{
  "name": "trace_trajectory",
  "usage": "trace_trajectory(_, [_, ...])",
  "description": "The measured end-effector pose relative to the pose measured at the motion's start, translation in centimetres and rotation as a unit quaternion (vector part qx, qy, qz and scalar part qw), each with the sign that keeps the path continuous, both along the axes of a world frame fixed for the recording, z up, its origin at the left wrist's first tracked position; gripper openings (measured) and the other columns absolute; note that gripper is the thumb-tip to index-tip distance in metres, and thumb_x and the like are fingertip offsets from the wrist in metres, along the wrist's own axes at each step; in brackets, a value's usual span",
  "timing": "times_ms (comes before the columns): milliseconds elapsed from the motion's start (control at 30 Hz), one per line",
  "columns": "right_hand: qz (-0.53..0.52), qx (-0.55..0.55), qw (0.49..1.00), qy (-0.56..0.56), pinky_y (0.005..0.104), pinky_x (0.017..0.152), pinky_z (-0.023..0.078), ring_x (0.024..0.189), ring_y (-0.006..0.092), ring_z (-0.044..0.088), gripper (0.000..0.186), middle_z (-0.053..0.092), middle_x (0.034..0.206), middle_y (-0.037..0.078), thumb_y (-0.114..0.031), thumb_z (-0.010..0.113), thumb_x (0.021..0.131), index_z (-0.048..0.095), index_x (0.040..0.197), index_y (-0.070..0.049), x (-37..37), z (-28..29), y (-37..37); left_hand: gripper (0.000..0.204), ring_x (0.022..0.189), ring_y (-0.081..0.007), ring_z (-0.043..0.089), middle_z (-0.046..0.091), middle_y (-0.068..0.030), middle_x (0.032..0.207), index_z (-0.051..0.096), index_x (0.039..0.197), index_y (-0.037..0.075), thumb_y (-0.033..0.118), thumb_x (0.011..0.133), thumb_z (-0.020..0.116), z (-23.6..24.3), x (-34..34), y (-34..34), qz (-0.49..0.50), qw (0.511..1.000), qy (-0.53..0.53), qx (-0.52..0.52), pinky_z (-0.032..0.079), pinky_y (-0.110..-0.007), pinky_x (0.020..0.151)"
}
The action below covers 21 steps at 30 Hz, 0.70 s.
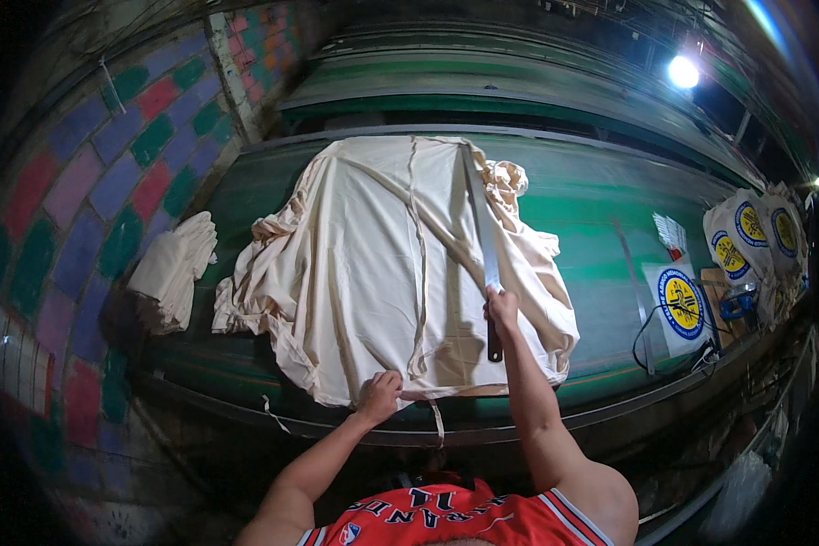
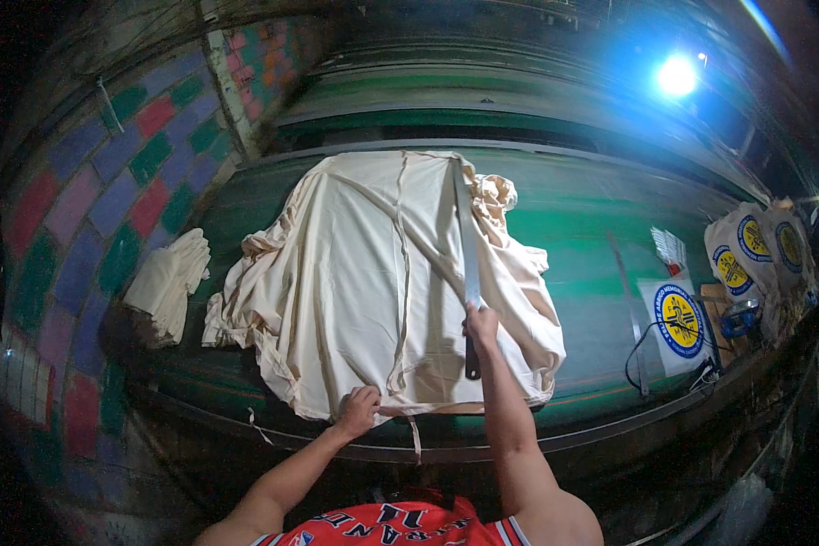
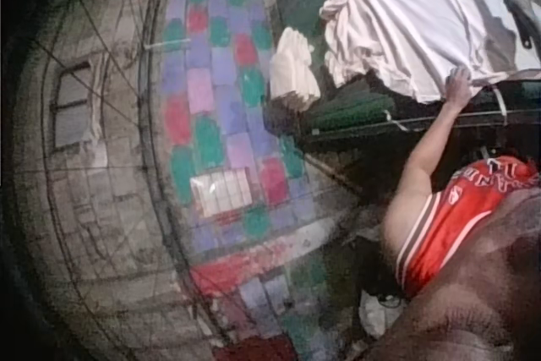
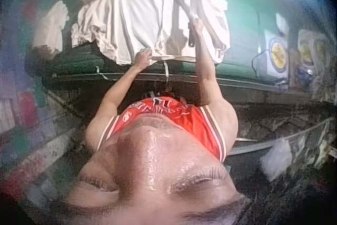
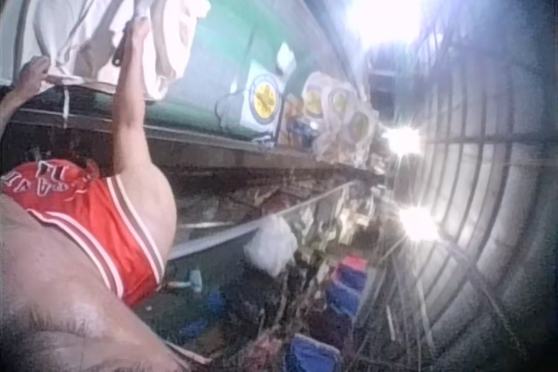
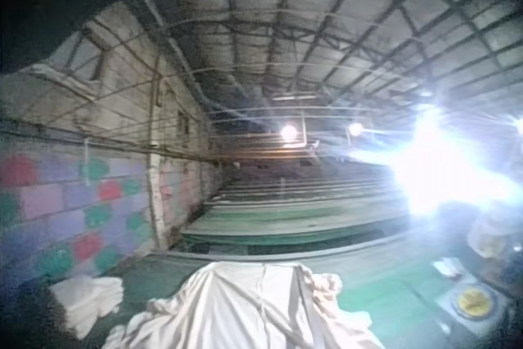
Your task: The person unfolds a large white fabric on a green work surface, then uses a long metal blade to cut the fabric along a straight line. The person handles the fabric edges and repositions the material while cutting.
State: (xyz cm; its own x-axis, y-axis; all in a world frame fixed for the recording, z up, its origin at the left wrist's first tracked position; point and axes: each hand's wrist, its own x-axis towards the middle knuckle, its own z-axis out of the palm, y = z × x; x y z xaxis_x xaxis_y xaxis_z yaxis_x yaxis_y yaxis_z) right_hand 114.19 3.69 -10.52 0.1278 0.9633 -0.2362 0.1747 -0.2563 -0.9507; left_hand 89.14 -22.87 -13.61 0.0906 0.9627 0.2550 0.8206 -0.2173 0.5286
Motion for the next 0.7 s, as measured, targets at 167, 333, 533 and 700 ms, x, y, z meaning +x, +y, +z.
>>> trace_trajectory(167, [-0.038,0.024,0.999,-0.019,0.0338,0.039,0.042,0.041,0.0169,0.053,0.046,0.056,0.055,0.008,-0.034,0.061,0.096,0.056,0.064,-0.002,-0.9,1.3,6.3,0.010,0.087,-0.0351,0.062,0.063,-0.0124,0.088,0.059,0.091,0.008,0.010,0.083,0.063,-0.6,-0.8,0.0,0.009,1.000,-0.028,0.002,0.047,-0.048,0.077])
trace_trajectory(333, [0.004,-0.022,0.999,-0.032,0.0336,0.043,0.045,0.045,0.0180,0.055,0.044,0.058,0.057,0.010,-0.031,0.059,0.097,0.056,0.065,-0.001,0.0,-0.1,5.2,0.011,0.087,-0.0409,0.065,0.067,-0.0197,0.087,0.060,0.097,0.006,0.010,0.087,0.060,-0.4,-1.4,0.3,0.044,0.980,-0.075,-0.181,0.048,-0.052,0.078])
trace_trajectory(533, [0.023,-0.016,0.999,-0.046,0.0358,0.044,0.050,0.046,0.0193,0.060,0.042,0.060,0.058,0.011,-0.032,0.056,0.097,0.060,0.077,0.005,-0.9,-0.7,-5.3,0.029,0.096,-0.0394,0.066,0.069,-0.0221,0.098,0.064,0.111,0.006,0.014,0.084,0.061,3.2,-1.2,2.3,-0.055,0.954,0.104,-0.276,0.050,-0.051,0.085])
trace_trajectory(700, [0.026,-0.041,0.998,0.042,0.0304,0.040,0.045,0.043,0.0138,0.051,0.036,0.053,0.058,0.005,-0.030,0.058,0.098,0.049,0.074,-0.005,-3.2,-0.5,-11.8,0.040,0.101,-0.0364,0.062,0.064,-0.0180,0.099,0.063,0.119,0.006,0.024,0.084,0.070,3.6,1.3,2.1,-0.091,0.991,0.093,-0.036,0.049,-0.048,0.090])
